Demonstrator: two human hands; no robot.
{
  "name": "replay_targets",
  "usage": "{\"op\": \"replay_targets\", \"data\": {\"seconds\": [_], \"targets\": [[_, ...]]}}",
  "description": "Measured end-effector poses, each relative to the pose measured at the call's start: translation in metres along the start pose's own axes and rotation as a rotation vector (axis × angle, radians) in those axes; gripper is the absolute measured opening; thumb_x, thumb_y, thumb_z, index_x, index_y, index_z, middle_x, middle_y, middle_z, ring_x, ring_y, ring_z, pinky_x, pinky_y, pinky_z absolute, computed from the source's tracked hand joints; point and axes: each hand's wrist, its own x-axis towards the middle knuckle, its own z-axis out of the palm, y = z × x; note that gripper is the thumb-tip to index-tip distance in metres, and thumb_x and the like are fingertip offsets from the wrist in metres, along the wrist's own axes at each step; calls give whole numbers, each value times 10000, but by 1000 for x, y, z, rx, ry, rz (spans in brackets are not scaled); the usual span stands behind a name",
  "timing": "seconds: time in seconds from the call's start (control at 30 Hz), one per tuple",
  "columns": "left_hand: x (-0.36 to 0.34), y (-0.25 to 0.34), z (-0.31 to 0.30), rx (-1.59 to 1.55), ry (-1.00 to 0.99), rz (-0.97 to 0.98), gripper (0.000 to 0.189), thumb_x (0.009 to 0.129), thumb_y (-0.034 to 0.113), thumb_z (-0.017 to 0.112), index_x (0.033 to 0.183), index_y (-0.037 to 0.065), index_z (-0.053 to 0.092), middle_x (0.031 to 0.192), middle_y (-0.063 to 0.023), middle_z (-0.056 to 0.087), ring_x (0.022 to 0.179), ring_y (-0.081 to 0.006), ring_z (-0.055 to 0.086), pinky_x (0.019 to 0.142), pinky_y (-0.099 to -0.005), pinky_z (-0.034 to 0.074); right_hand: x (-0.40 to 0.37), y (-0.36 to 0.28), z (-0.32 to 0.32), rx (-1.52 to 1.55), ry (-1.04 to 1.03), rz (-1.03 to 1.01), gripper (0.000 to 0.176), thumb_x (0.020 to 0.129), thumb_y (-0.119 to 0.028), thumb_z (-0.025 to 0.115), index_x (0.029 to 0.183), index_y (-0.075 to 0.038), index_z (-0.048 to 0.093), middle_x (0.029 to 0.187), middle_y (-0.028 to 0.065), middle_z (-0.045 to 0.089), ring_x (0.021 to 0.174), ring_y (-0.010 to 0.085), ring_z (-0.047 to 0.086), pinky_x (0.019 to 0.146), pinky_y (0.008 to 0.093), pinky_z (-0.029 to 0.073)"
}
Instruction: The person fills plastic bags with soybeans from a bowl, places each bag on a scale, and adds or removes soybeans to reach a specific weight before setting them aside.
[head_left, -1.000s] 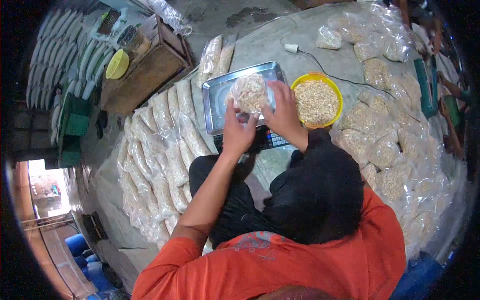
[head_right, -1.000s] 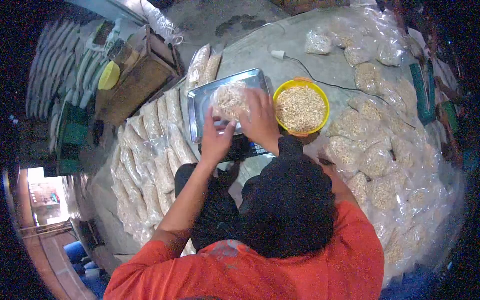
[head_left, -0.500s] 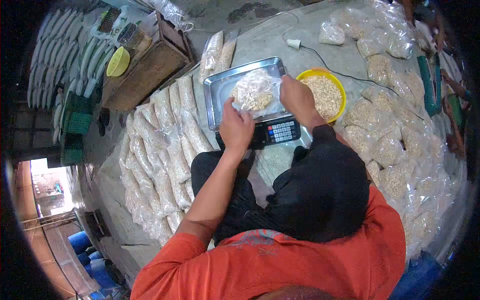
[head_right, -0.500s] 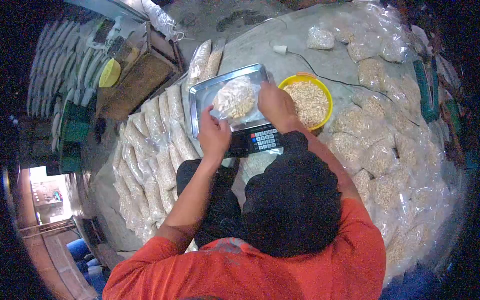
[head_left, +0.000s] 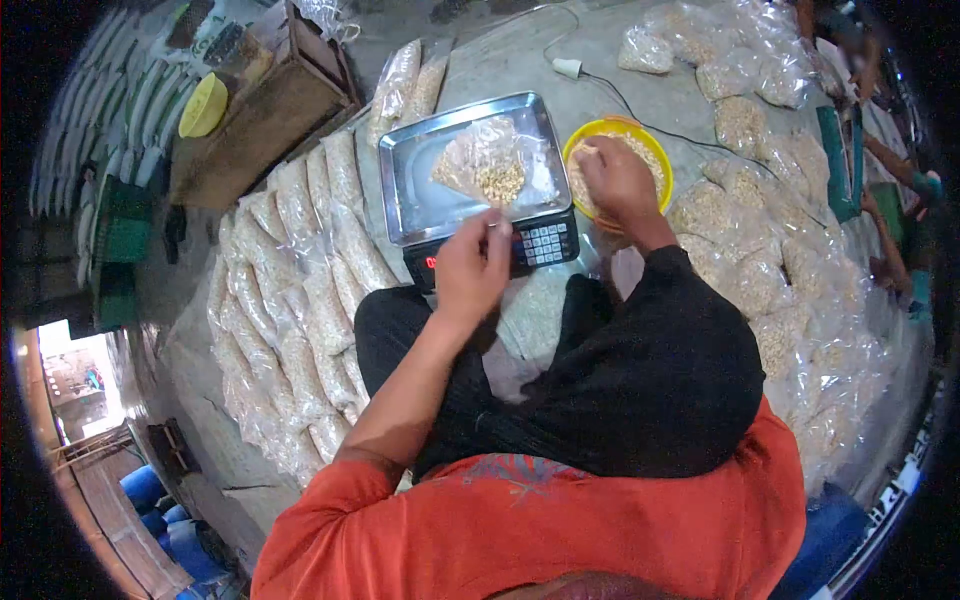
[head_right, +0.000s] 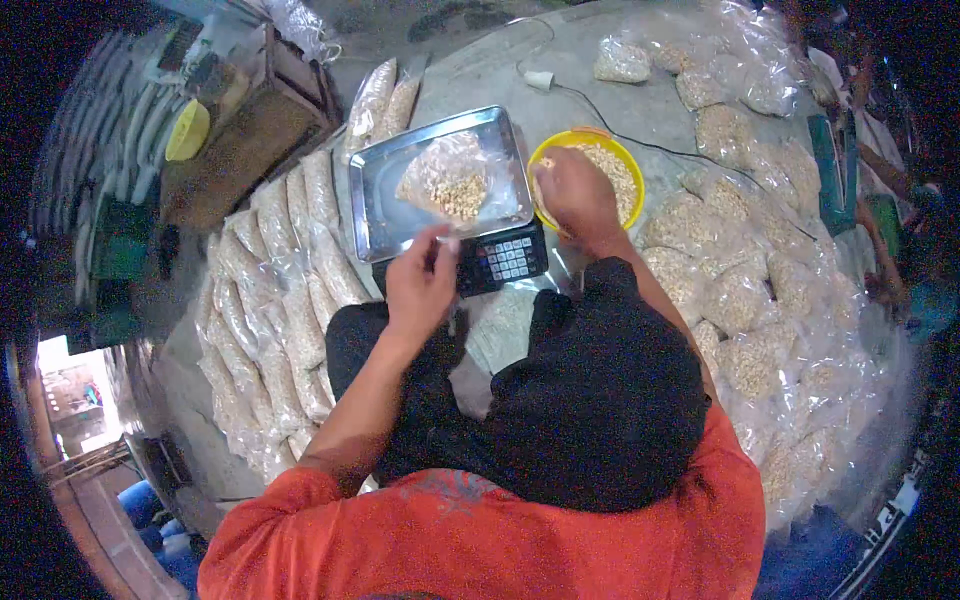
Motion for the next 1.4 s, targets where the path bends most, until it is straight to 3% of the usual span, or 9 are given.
{"op": "replay_targets", "data": {"seconds": [0.07, 0.17, 0.2, 0.27, 0.3, 0.43, 1.03, 1.2, 1.4], "targets": [[-34, 0, 1, -216, -345, -220, 206, 1018, 199, 661, 1148, 56, 732, 861, -180, 733, 809, -250, 746, 728, -385, 563, -1, 51, 10, -174, 104, -198, 479, 952, -331, 713, 1331, -44, 653, 1219, 241, 675, 1136, 446, 647, 987, 519, 520], [-87, -61, 36, -421, -901, -278, 247, 1020, 261, 651, 1159, 73, 732, 896, -194, 749, 835, -310, 743, 751, -431, 569, -8, 42, -14, -262, -57, -32, 620, 881, -299, 804, 1422, -66, 608, 1333, 268, 611, 1247, 451, 589, 1065, 510, 491], [-95, -78, 46, -429, -888, -306, 247, 1020, 261, 651, 1159, 73, 732, 896, -194, 749, 835, -310, 743, 751, -431, 569, -8, 48, -14, -322, -85, -41, 658, 867, -300, 822, 1444, -78, 599, 1348, 274, 601, 1260, 455, 582, 1077, 510, 487], [-85, -107, 61, 207, -1400, 36, 330, 1016, 359, 638, 1158, 74, 723, 994, -193, 766, 865, -387, 723, 797, -492, 563, -9, 56, -7, -351, -118, -42, 690, 861, -312, 834, 1471, -109, 585, 1377, 281, 581, 1266, 465, 575, 1085, 512, 485], [-68, -90, 54, 309, -1453, -71, 569, 992, 530, 587, 1220, 23, 709, 1185, -238, 730, 1114, -431, 687, 967, -512, 522, -9, 54, -5, -337, -154, 6, 689, 864, -317, 832, 1474, -117, 583, 1369, 276, 585, 1265, 465, 575, 1085, 511, 485], [-57, -87, 59, -16, -1368, -306, 548, 998, 532, 596, 1250, 58, 710, 1252, -236, 712, 1173, -413, 667, 999, -501, 509, -7, 51, 5, -322, -202, 67, 632, 868, -298, 827, 1429, -107, 606, 1301, 261, 608, 1230, 456, 597, 1050, 520, 503], [-79, -125, 87, -77, -1248, -227, 428, 1016, 491, 625, 1045, 78, 734, 858, -91, 728, 802, -221, 654, 764, -431, 522, -16, 35, 17, -341, -129, -30, 428, 900, -117, 701, 1321, -73, 637, 1189, 274, 643, 1073, 480, 664, 934, 545, 548], [-63, -103, 70, -74, -1347, -377, 507, 997, 530, 606, 1060, 47, 746, 1034, -174, 765, 1013, -352, 717, 879, -469, 535, -6, 68, 13, -278, -92, -64, 323, 922, -123, 703, 1239, -63, 693, 1070, 244, 685, 1025, 437, 695, 863, 514, 576], [-63, -96, 69, 23, -1305, -297, 495, 1000, 532, 611, 1102, 67, 745, 1066, -182, 758, 1037, -364, 711, 905, -476, 533, 5, 90, 2, 659, -32, 575, 227, 1026, -142, 642, 1198, -2, 691, 1023, 119, 676, 968, 242, 700, 721, 332, 627]]}}
